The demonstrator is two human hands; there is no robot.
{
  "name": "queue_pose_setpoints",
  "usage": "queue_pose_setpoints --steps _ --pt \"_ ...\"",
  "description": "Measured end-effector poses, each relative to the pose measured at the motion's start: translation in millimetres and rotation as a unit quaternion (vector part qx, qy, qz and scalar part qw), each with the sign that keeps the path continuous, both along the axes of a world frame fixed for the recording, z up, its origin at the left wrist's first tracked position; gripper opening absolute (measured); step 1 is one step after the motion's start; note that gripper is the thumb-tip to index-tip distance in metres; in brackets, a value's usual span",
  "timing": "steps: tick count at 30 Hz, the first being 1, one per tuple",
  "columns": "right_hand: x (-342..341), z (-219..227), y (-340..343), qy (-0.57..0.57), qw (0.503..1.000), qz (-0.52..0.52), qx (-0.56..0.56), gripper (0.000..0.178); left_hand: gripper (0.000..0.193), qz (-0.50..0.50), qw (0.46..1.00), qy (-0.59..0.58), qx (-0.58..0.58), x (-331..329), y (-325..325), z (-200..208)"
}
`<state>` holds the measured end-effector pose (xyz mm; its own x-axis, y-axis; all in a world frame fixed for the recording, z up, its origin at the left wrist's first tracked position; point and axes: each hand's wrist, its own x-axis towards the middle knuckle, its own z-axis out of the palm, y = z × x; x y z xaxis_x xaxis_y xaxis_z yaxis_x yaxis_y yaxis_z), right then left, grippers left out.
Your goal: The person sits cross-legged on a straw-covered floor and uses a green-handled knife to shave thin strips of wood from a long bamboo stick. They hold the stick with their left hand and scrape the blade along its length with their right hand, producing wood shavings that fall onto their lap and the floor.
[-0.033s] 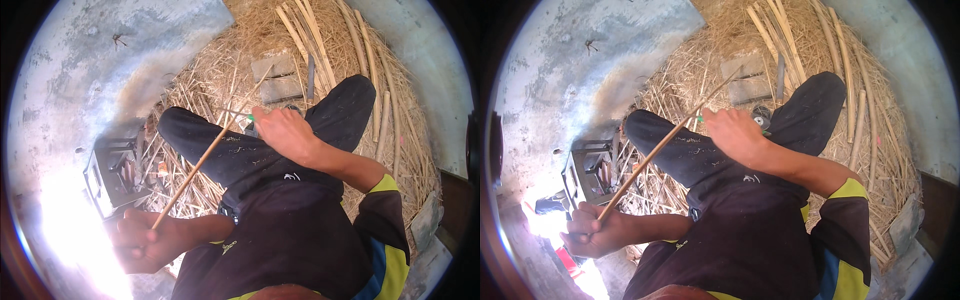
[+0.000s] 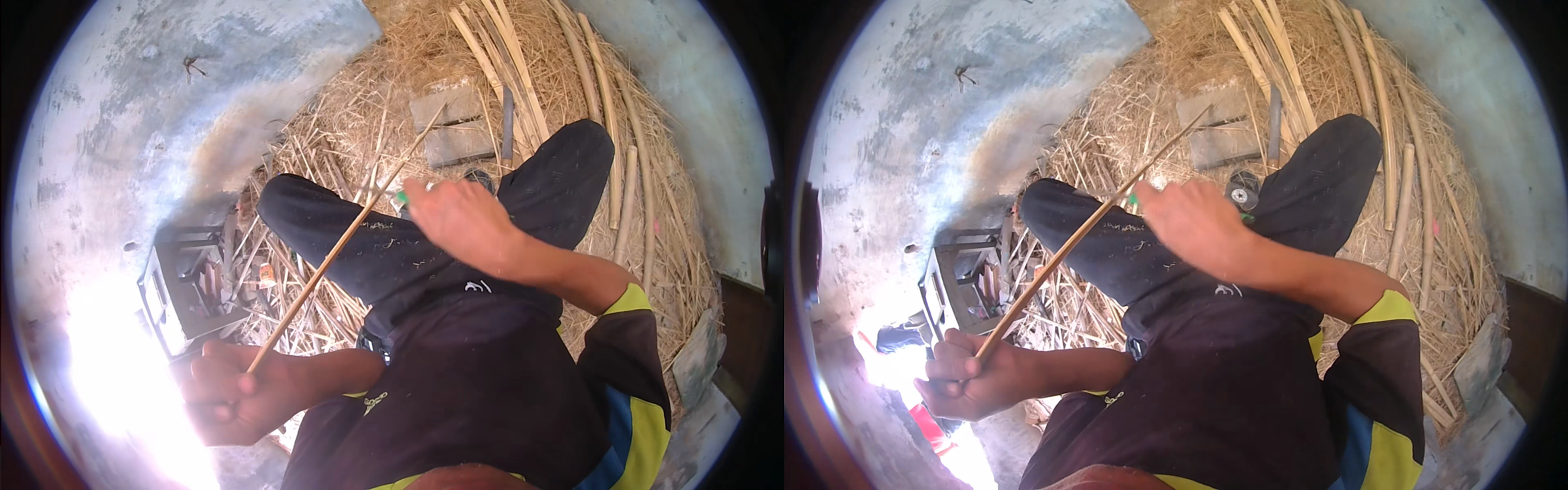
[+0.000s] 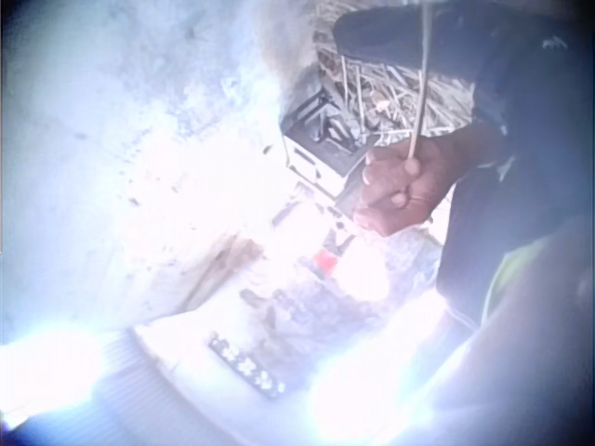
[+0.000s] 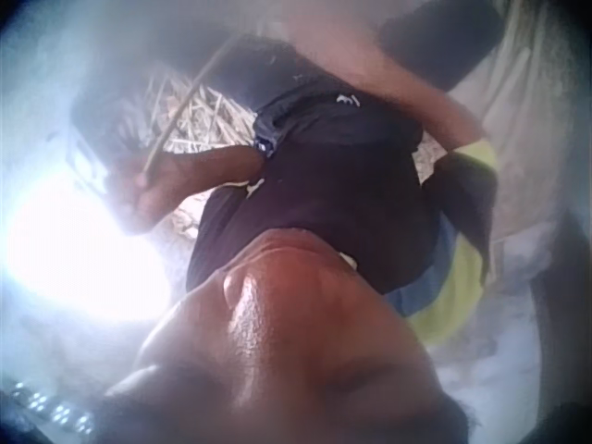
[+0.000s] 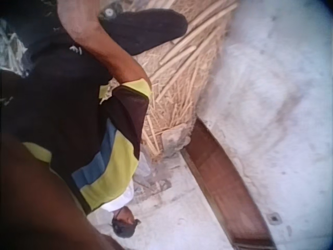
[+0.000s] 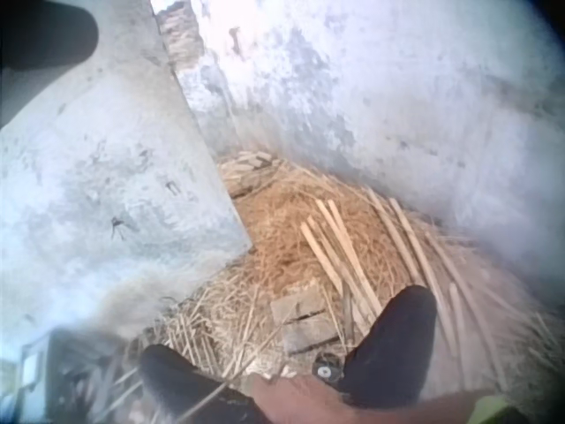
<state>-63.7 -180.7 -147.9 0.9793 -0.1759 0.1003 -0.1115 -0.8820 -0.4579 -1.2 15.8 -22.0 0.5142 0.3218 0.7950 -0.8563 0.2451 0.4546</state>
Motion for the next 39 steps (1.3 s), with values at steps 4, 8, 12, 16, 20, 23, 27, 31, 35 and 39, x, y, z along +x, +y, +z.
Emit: queue_pose_setpoints --steps 4,8,12,16,20,23,27,31,35,39 --pt "-1 -35 -8 0.038 0.998 -0.052 -0.014 0.017 0.02 0.057 0.998 0.019 0.003 6 -6 2" --pt "10 -55 -22 0.029 0.998 -0.062 -0.012 0.019 0.027 0.112 0.993 0.032 0.005 3 -12 3" --pt "20 -68 -7 -0.065 0.997 -0.015 0.039 0.018 0.029 0.195 0.979 0.051 0.035 4 -13 6" --pt "30 -155 -65 0.015 0.988 -0.156 -0.012 0.021 0.034 0.26 0.961 0.065 0.067 10 -20 7" --pt "49 -91 -30 -0.011 0.987 -0.114 0.108 0.023 0.04 0.265 0.959 0.096 -0.018 6 -26 10" --pt "40 -82 -13 -0.093 0.983 -0.058 0.146 0.026 0.04 0.248 0.963 0.103 -0.036 9 -28 13" --pt "25 -183 -43 0.054 0.981 -0.178 0.052 0.024 0.041 0.139 0.979 0.133 -0.061 7 -21 17" --pt "20 -117 -53 0.055 0.965 -0.197 0.165 0.025 0.041 0.192 0.973 0.122 -0.042 6 -21 12" --pt "29 -91 -34 -0.018 0.964 -0.134 0.228 0.028 0.041 0.175 0.975 0.128 -0.05 10 -22 13" --pt "30 -76 -14 -0.047 0.957 -0.087 0.274 0.025 0.042 0.185 0.974 0.127 -0.019 11 -32 18"
